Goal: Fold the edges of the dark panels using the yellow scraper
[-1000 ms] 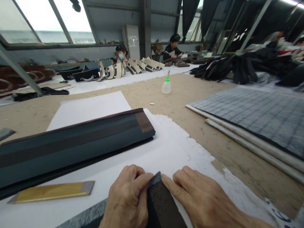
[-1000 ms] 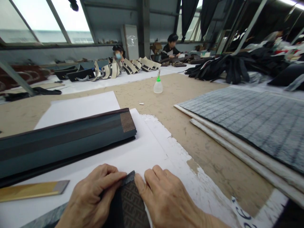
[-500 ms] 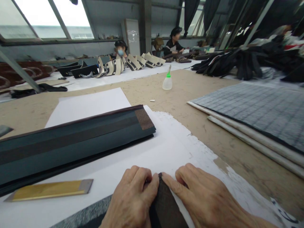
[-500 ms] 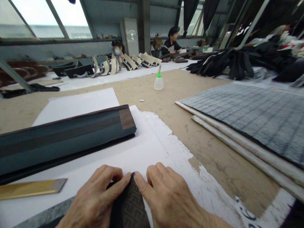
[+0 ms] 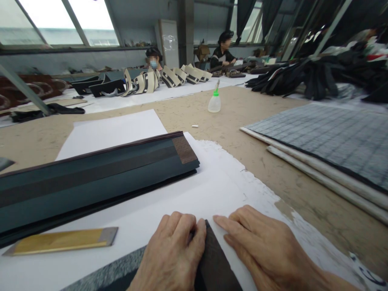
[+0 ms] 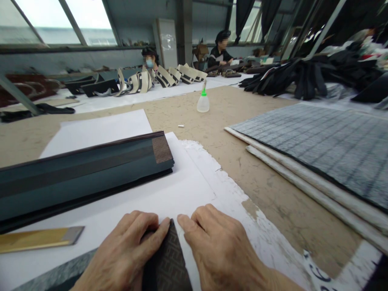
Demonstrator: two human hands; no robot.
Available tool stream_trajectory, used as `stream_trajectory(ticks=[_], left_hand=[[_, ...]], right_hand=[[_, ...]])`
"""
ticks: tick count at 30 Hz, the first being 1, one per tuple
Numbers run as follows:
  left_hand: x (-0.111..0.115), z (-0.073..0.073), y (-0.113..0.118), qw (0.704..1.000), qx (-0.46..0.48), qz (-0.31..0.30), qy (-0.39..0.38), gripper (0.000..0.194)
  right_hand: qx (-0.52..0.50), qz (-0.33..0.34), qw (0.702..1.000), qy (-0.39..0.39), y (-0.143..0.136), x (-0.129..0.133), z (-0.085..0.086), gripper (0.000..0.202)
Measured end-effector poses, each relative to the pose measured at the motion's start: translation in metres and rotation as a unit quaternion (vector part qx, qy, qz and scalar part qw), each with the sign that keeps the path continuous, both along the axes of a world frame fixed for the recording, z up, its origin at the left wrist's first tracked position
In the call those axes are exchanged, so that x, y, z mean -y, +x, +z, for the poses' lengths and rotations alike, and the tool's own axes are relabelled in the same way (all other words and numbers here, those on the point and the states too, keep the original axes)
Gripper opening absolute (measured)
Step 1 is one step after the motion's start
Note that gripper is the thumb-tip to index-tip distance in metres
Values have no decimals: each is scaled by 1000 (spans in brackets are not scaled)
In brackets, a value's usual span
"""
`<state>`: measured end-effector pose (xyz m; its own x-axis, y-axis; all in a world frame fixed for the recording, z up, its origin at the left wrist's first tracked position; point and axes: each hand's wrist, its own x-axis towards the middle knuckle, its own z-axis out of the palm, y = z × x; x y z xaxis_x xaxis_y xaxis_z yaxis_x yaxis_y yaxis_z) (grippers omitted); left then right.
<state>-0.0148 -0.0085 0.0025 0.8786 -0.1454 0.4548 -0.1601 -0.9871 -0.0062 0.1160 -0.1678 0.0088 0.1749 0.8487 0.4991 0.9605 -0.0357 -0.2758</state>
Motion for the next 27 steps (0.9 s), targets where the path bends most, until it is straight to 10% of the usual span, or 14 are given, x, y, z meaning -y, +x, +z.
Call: stream_trajectory(ticks=[27], left_hand=[[-24, -1, -29, 999, -16, -41, -23, 36]], right_hand=[[182, -1, 983, -14, -13, -6, 15, 51]])
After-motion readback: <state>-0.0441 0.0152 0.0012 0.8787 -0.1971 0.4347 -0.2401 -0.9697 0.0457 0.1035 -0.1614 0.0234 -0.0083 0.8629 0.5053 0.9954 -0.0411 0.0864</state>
